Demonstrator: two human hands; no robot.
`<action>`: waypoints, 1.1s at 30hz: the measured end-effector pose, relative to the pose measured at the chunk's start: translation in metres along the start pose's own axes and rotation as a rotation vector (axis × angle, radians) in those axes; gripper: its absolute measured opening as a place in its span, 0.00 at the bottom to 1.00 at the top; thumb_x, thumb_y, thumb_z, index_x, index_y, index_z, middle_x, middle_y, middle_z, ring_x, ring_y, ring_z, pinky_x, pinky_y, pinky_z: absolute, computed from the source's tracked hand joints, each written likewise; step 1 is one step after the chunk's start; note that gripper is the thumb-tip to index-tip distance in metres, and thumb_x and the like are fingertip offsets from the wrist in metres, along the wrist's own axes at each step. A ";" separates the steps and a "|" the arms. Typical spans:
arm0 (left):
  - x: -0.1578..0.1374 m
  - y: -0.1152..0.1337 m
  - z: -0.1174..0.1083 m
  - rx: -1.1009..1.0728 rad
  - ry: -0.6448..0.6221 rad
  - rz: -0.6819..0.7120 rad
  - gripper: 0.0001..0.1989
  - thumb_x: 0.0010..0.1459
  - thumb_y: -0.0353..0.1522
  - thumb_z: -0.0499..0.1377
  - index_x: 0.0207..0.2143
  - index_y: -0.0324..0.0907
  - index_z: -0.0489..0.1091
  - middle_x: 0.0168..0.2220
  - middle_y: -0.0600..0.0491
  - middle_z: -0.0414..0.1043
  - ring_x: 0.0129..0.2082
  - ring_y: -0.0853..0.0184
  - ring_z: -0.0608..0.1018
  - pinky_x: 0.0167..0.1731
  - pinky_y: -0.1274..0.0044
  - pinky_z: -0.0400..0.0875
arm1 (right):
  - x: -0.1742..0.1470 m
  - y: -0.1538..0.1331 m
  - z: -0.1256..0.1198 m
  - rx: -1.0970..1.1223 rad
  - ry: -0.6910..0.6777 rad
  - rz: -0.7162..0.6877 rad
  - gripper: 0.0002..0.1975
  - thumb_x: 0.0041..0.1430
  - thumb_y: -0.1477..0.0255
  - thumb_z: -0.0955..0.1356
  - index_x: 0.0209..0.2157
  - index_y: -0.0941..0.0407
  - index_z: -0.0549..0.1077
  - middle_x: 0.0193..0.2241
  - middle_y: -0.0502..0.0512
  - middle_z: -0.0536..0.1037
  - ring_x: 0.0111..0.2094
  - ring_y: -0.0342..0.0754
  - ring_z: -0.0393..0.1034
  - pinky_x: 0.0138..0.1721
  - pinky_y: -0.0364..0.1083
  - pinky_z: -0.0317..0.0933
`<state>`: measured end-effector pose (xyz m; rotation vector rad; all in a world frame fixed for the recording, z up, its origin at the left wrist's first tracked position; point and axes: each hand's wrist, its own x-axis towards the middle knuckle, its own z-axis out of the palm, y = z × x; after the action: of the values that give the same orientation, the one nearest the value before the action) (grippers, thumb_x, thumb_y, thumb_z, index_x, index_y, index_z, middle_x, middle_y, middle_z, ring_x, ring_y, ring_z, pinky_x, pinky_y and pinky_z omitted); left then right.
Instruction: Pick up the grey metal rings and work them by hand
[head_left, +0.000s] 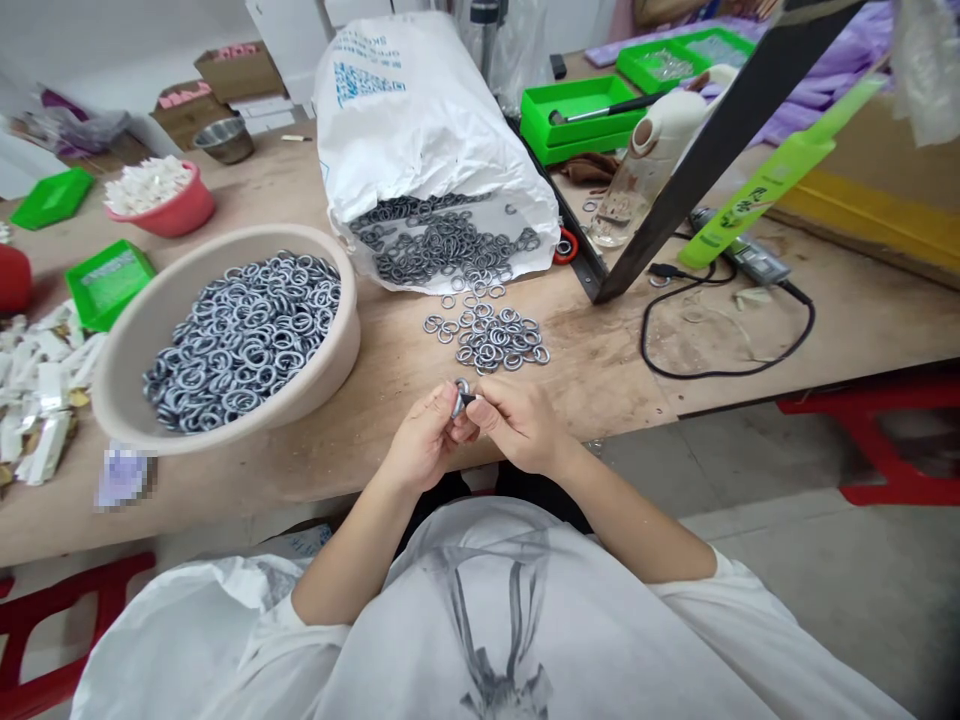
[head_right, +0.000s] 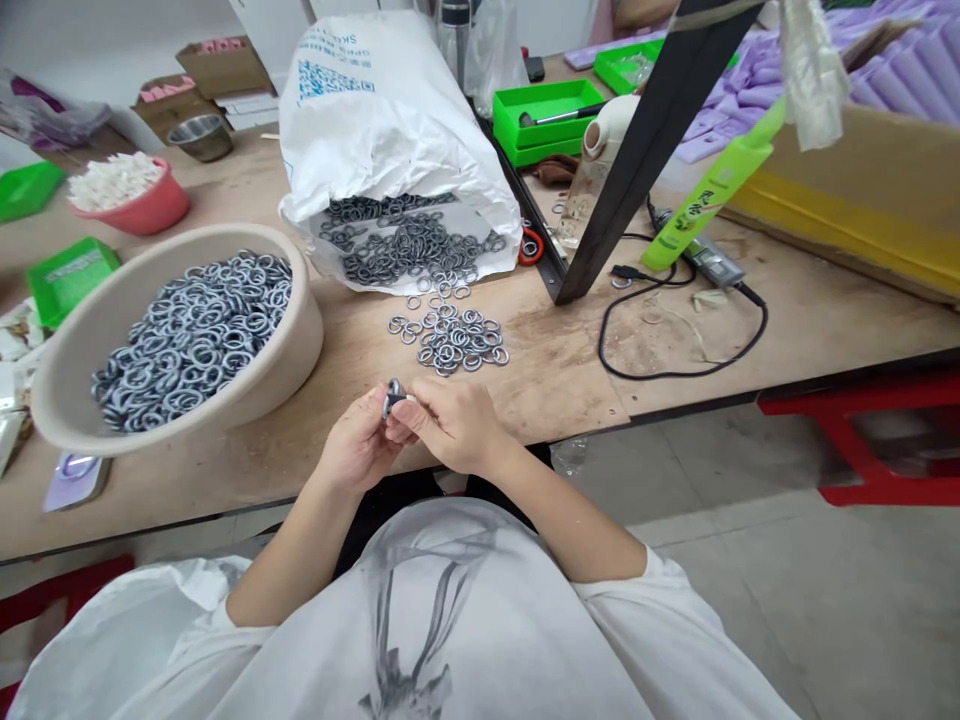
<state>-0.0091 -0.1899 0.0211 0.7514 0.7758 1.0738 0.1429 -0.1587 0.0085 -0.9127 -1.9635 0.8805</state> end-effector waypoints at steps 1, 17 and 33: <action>-0.002 0.000 0.000 0.024 -0.049 -0.003 0.24 0.57 0.48 0.62 0.21 0.41 0.61 0.18 0.59 0.55 0.19 0.74 0.60 0.25 0.78 0.61 | 0.002 0.005 0.001 0.013 0.022 0.043 0.26 0.70 0.52 0.57 0.24 0.55 0.62 0.22 0.48 0.66 0.25 0.42 0.60 0.29 0.45 0.48; -0.009 0.002 -0.022 0.555 0.169 0.285 0.24 0.58 0.52 0.59 0.28 0.39 0.73 0.25 0.51 0.74 0.27 0.68 0.74 0.32 0.77 0.69 | 0.005 -0.010 0.019 0.310 0.185 0.124 0.13 0.63 0.61 0.69 0.29 0.55 0.72 0.25 0.47 0.69 0.29 0.42 0.62 0.34 0.44 0.57; -0.014 0.000 -0.024 0.554 0.288 0.418 0.11 0.51 0.39 0.70 0.30 0.42 0.74 0.33 0.50 0.76 0.34 0.65 0.76 0.39 0.75 0.70 | 0.006 -0.005 0.024 0.580 0.176 0.160 0.12 0.59 0.60 0.72 0.34 0.54 0.75 0.29 0.49 0.75 0.31 0.43 0.68 0.36 0.45 0.64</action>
<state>-0.0332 -0.1994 0.0114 1.2855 1.2237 1.3779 0.1184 -0.1619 0.0039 -0.7714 -1.3803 1.3221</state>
